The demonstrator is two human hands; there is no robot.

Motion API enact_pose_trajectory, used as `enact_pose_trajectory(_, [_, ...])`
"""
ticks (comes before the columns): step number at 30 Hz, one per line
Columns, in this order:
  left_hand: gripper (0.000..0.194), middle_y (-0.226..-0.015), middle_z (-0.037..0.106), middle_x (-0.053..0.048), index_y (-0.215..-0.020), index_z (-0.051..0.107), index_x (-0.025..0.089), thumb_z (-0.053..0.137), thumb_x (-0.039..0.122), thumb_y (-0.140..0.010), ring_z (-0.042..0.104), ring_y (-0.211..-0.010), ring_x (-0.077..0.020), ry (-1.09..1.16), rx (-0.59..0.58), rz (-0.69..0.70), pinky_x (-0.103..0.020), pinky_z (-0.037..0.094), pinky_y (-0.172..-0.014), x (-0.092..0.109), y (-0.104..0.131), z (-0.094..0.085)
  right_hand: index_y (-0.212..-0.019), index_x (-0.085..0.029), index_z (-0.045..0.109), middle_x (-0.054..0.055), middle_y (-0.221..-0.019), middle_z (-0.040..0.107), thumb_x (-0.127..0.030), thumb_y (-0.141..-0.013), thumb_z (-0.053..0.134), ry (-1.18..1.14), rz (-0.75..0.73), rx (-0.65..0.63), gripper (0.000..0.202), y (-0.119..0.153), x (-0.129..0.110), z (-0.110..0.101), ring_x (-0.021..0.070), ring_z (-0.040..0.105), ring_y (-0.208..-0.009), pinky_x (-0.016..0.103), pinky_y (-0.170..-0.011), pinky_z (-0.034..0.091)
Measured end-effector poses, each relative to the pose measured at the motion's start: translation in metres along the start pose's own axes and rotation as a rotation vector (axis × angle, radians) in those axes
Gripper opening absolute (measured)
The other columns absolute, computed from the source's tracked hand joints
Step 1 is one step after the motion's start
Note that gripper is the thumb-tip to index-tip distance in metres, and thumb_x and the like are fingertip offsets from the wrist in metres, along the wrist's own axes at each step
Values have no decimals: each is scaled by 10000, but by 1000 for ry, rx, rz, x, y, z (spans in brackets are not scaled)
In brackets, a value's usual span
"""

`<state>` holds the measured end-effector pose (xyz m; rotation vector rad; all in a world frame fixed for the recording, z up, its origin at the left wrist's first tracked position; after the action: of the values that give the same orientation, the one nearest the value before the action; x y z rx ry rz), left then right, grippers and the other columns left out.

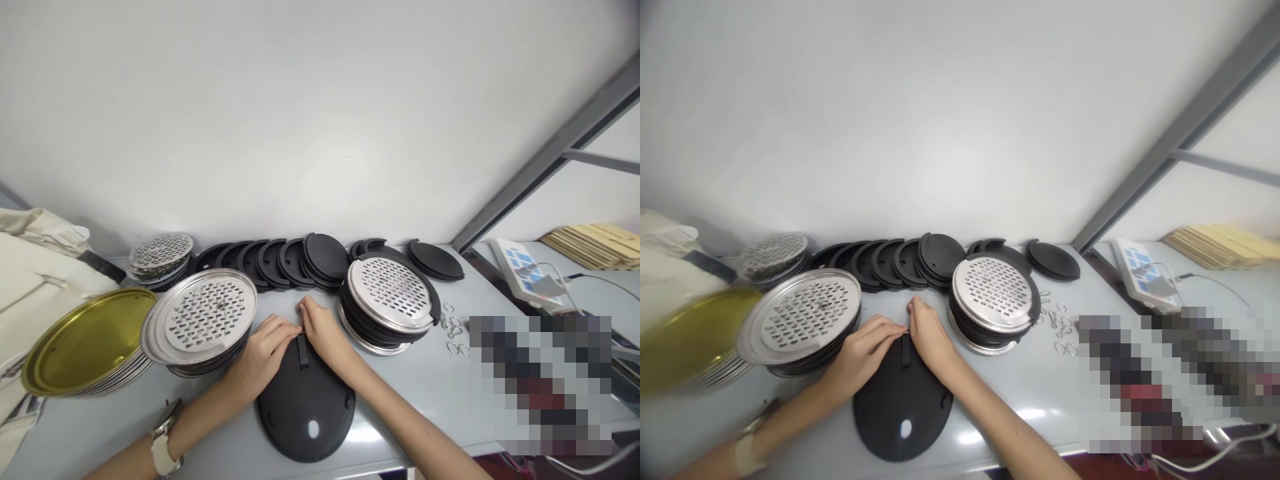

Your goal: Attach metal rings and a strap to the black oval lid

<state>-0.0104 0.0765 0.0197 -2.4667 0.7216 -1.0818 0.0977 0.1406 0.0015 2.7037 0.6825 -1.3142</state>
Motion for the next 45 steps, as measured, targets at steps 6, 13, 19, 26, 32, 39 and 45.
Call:
enact_pose_trajectory(6, [153, -930, 590, -26, -1003, 556, 196, 429, 123, -956, 576, -912, -150, 15, -4, -87, -287, 470, -842, -5, 0, 1, -798, -211, 424, -17, -640, 499, -99, -896, 301, -46, 14, -22, 194, -1, 3, 3, 145, 452, -533, 259, -550, 337])
enact_pose_trajectory(13, [176, -916, 562, -21, -968, 535, 202, 370, 140, -982, 542, -939, -161, 43, -107, -143, -304, 430, -858, -6, -1, 2, -824, -203, 434, -18, -622, 489, -108, -909, 296, -43, 34, -51, 188, 1, 3, 3, 156, 480, -545, 273, -575, 346])
enact_pose_trajectory(19, [129, -917, 530, -18, -930, 537, 193, 420, 159, -972, 533, -932, -156, 72, -78, -175, -298, 423, -860, -9, -2, 3, -796, -214, 401, -36, -599, 440, -127, -913, 299, -21, 5, -50, 178, 1, 3, 4, 147, 420, -517, 272, -546, 303])
enact_pose_trajectory(26, [57, -942, 518, -18, -938, 545, 197, 497, 167, -938, 530, -944, -160, 47, -111, -181, -311, 423, -879, -12, -1, 5, -808, -206, 412, -24, -618, 472, -111, -905, 295, -38, -2, -54, 180, 2, 5, 5, 146, 452, -533, 268, -556, 311])
enact_pose_trajectory(32, [80, -935, 521, -20, -929, 518, 189, 476, 122, -925, 528, -932, -159, 36, -145, -157, -304, 422, -862, -8, -1, 5, -794, -211, 407, -28, -606, 462, -133, -908, 310, -33, -6, -46, 169, 0, 5, 4, 148, 453, -528, 269, -551, 300])
enact_pose_trajectory(39, [104, -868, 561, -11, -889, 516, 193, 450, 195, -968, 523, -870, -178, -114, -112, -96, -343, 387, -839, -6, 2, 4, -798, -212, 429, -29, -610, 463, -170, -926, 315, -22, -12, -27, 176, 3, 2, 2, 153, 462, -538, 274, -568, 316])
enact_pose_trajectory(45, [47, -898, 611, 5, -958, 540, 209, 494, 216, -958, 549, -852, -164, -67, -27, -124, -318, 393, -826, -10, 5, 1, -783, -219, 425, -19, -641, 494, -212, -949, 308, -13, -15, -24, 204, 3, 0, 1, 159, 475, -567, 279, -590, 329])
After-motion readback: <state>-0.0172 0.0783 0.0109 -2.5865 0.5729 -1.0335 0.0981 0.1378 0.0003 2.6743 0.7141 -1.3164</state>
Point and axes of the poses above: each hand's wrist, its own y-axis away from the middle knuckle, its own z-axis out of the palm, x = y × z, the point moved 6 cm from there along -y, towards the middle knuckle
